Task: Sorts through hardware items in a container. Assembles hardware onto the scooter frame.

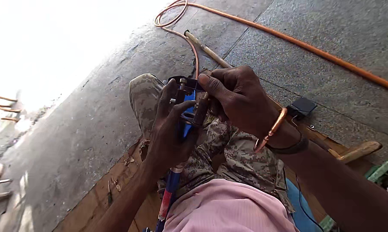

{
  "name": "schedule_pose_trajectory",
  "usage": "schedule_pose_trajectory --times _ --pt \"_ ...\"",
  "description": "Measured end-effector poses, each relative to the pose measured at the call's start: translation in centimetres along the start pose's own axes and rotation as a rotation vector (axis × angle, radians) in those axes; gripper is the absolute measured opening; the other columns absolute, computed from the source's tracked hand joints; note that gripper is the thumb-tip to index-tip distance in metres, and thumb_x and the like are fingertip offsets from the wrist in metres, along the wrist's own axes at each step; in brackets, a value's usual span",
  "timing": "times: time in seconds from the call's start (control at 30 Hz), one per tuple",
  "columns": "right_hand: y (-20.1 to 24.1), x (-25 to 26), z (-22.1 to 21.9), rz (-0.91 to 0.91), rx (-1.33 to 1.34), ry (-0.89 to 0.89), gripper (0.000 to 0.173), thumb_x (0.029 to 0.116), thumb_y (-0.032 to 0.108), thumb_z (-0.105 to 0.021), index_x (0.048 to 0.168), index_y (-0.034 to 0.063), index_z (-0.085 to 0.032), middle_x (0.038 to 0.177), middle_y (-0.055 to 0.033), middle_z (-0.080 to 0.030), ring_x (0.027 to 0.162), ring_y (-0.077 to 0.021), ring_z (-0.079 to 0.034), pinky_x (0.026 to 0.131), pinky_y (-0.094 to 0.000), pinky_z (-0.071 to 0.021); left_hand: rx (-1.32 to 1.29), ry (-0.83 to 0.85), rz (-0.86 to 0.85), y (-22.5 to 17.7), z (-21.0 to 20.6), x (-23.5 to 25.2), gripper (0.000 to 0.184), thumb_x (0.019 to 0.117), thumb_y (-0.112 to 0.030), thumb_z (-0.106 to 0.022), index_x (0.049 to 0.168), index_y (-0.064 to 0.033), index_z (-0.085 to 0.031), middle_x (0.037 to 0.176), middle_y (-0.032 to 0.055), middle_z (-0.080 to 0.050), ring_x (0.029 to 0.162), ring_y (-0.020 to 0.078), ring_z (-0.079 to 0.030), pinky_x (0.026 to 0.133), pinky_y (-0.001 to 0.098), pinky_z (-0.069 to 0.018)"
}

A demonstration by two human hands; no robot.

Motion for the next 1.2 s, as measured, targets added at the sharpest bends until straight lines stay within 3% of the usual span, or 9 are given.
schedule_pose_trajectory --times 0.07,0.17,0.27,0.5,0.67,0.87,1.0,1.1,1.2 --pt "0.0 0.2 0.3 -0.047 0.011 -0.008 0.042 0.1094 0.028 -0.049 0.075 0.0071 -0.062 0.056 -0.0025 -0.057 0.039 -0.0110 -0.052 0.033 -0.0264 -0.0452 0.069 -0.060 -0.084 -0.9 0.7 0.1 0.036 0.0924 -0.030 -0.074 0.125 -0.0164 -0.069 0.161 0.0114 -0.040 0.147 0.0270 -0.041 0.116 0.0465 -0.0424" --pt "-0.1 0.3 0.7 -0.086 0.031 -0.007 0.042 0.1096 0.027 -0.049 0.075 0.0074 -0.061 0.053 -0.0007 -0.055 0.036 -0.0088 -0.049 0.032 -0.0239 -0.0415 0.044 -0.113 -0.263 -1.4 0.8 0.9 0.020 0.0936 -0.021 -0.072 0.108 -0.0079 -0.075 0.117 0.0064 -0.075 0.119 0.0187 -0.067 0.116 0.0536 -0.0393" --pt "0.0 0.3 1.1 -0.112 0.043 -0.015 0.039 0.1096 0.026 -0.049 0.077 0.0094 -0.063 0.053 0.0030 -0.055 0.036 -0.0054 -0.049 0.031 -0.0208 -0.0422 -0.036 -0.040 -0.372 -1.4 0.7 2.0 0.018 0.0948 -0.016 -0.071 0.106 -0.0033 -0.075 0.103 0.0064 -0.076 0.103 0.0148 -0.072 0.115 0.0482 -0.0446" --pt "0.1 -0.1 2.0 -0.216 -0.009 -0.092 0.040 0.1094 0.030 -0.049 0.074 0.0150 -0.061 0.053 0.0056 -0.058 0.036 -0.0031 -0.047 0.032 -0.0179 -0.0383 -0.121 0.090 -0.506 -1.6 0.7 3.3 0.021 0.0992 -0.010 -0.057 0.111 -0.0027 -0.073 0.103 0.0055 -0.075 0.112 0.0186 -0.068 0.113 0.0421 -0.0457" --pt "0.2 -0.2 2.3 -0.240 -0.051 -0.109 0.040 0.1094 0.032 -0.047 0.075 0.0172 -0.062 0.053 0.0066 -0.056 0.036 -0.0025 -0.047 0.031 -0.0181 -0.0379 -0.216 0.038 -0.528 -1.3 0.6 4.0 0.016 0.0944 -0.015 -0.065 0.102 -0.0058 -0.076 0.092 0.0002 -0.074 0.099 0.0121 -0.069 0.105 0.0388 -0.0502" --pt "-0.1 -1.2 2.5 -0.279 -0.028 -0.122 0.041 0.1095 0.040 -0.045 0.080 0.0188 -0.064 0.055 0.0078 -0.054 0.037 -0.0017 -0.043 0.033 -0.0161 -0.0354 -0.184 -0.093 -0.353 -1.4 -0.2 3.5 0.026 0.0895 -0.037 -0.077 0.097 -0.0118 -0.073 0.091 -0.0031 -0.074 0.092 0.0082 -0.069 0.110 0.0461 -0.0453" --pt "-0.4 -1.2 2.8 -0.266 -0.013 -0.151 0.042 0.1101 0.036 -0.043 0.079 0.0160 -0.064 0.055 0.0056 -0.052 0.038 -0.0039 -0.043 0.033 -0.0182 -0.0375 -0.392 -0.231 -0.270 -1.0 -0.9 2.8 0.028 0.0839 -0.027 -0.083 0.098 -0.0054 -0.074 0.093 0.0026 -0.072 0.089 0.0108 -0.067 0.082 0.0316 -0.0572" --pt "-0.8 -2.3 3.3 -0.275 -0.026 -0.129 0.042 0.1106 0.039 -0.042 0.084 0.0164 -0.065 0.057 0.0046 -0.054 0.038 -0.0037 -0.045 0.034 -0.0180 -0.0393 -0.468 -0.300 -0.117 -0.6 -0.9 2.1 0.061 0.0748 -0.028 -0.092 0.123 -0.0016 -0.066 0.123 0.0099 -0.066 0.110 0.0158 -0.065 0.092 0.0310 -0.0587" --pt "-1.5 -3.0 3.6 -0.286 0.012 -0.172 0.039 0.1107 0.036 -0.043 0.091 0.0135 -0.067 0.057 0.0027 -0.055 0.037 -0.0040 -0.047 0.032 -0.0191 -0.0421 -0.410 -0.259 0.114 -0.2 -1.5 1.4 0.099 0.0673 -0.043 -0.091 0.148 -0.0078 -0.047 0.150 0.0100 -0.046 0.131 0.0197 -0.052 0.100 0.0327 -0.0540"
Point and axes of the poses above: each hand's wrist, its own x-axis towards the middle knuckle, its own z-axis out of the back of the hand, y = z × x, the point moved 7 cm from there along x, towards the middle knuckle
